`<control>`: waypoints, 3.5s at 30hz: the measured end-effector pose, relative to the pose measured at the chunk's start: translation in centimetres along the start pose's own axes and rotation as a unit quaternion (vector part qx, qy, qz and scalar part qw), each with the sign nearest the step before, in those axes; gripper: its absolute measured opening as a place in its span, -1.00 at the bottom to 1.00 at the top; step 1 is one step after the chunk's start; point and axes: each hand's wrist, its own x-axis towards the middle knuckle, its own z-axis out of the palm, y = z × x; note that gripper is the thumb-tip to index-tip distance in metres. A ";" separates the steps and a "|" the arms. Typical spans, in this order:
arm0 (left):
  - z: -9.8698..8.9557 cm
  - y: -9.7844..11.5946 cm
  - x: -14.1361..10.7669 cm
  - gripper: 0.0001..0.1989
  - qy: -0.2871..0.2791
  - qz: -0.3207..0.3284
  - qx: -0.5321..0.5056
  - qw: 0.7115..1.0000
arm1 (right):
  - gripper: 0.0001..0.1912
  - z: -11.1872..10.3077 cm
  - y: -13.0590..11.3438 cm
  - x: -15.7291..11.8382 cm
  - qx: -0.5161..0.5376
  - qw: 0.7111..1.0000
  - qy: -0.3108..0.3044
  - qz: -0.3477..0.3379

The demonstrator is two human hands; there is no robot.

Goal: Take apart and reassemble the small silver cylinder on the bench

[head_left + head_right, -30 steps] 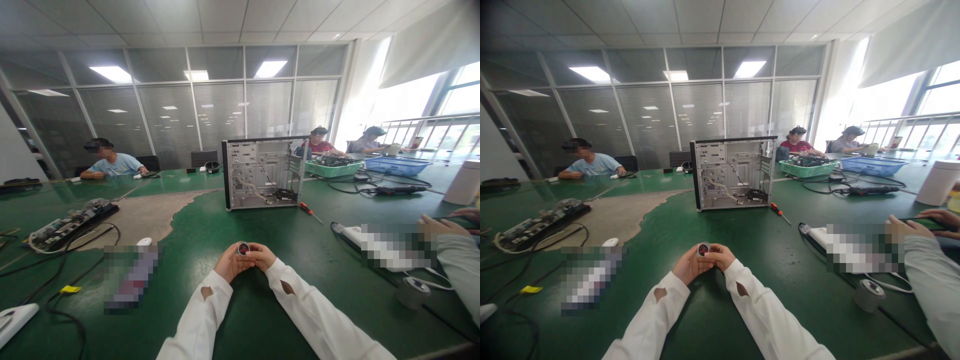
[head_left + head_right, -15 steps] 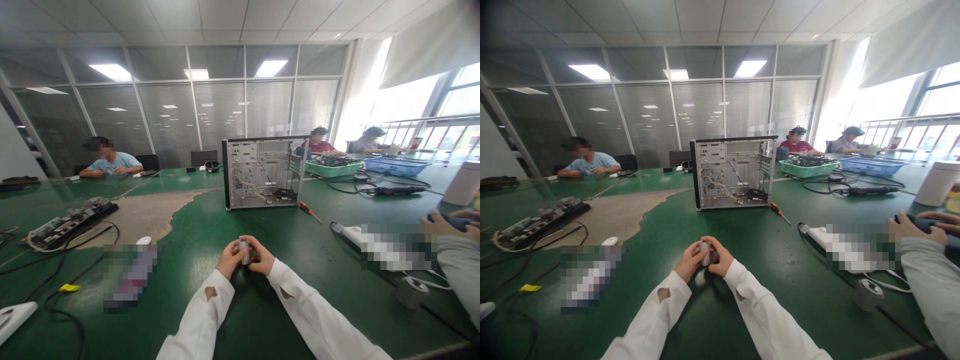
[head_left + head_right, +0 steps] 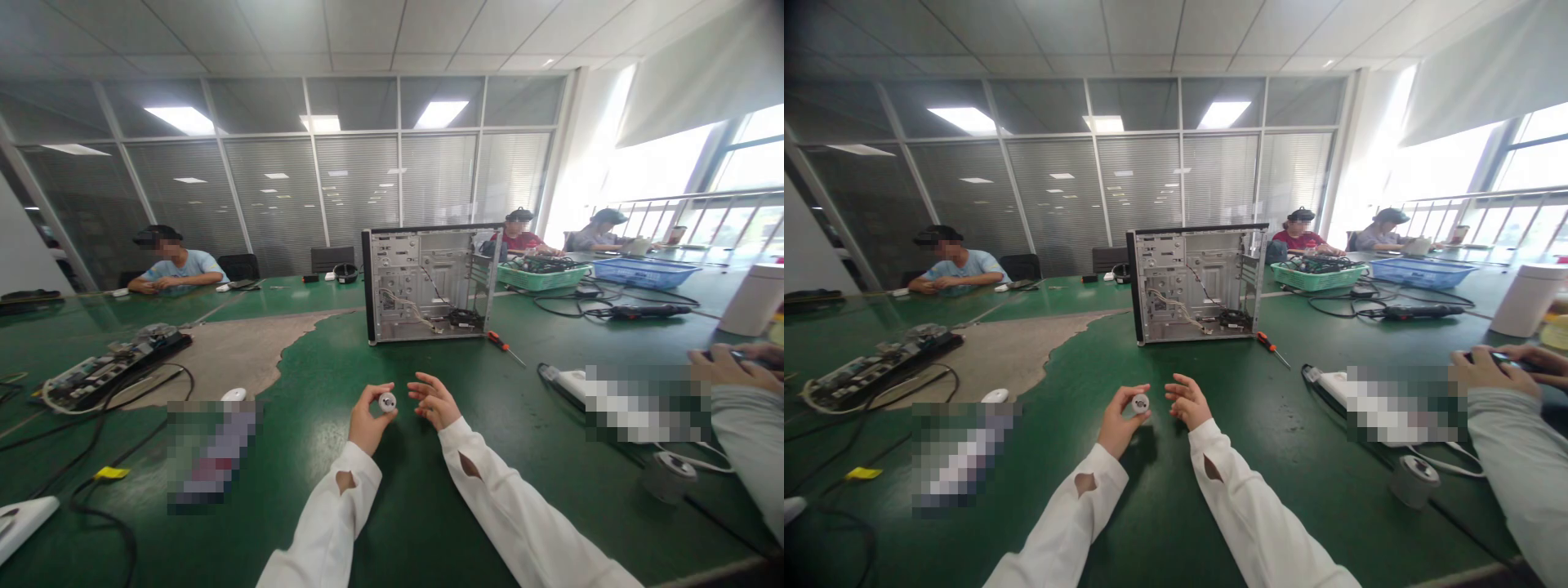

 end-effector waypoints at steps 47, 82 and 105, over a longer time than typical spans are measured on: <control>-1.2 -2.0 0.6 -0.66 0.051 -0.131 -0.006 0.990 | -0.90 -1.8 0.9 0.5 -0.420 0.897 0.011 -0.138; -2.0 -3.3 1.6 -0.60 0.139 -0.197 -0.093 0.966 | -0.85 -4.2 -1.0 2.1 -0.041 0.992 0.122 0.020; -1.6 -2.1 0.8 -0.59 -0.056 -0.255 -0.126 0.957 | -0.65 0.4 -2.0 -9.0 -0.562 0.792 -0.109 -0.213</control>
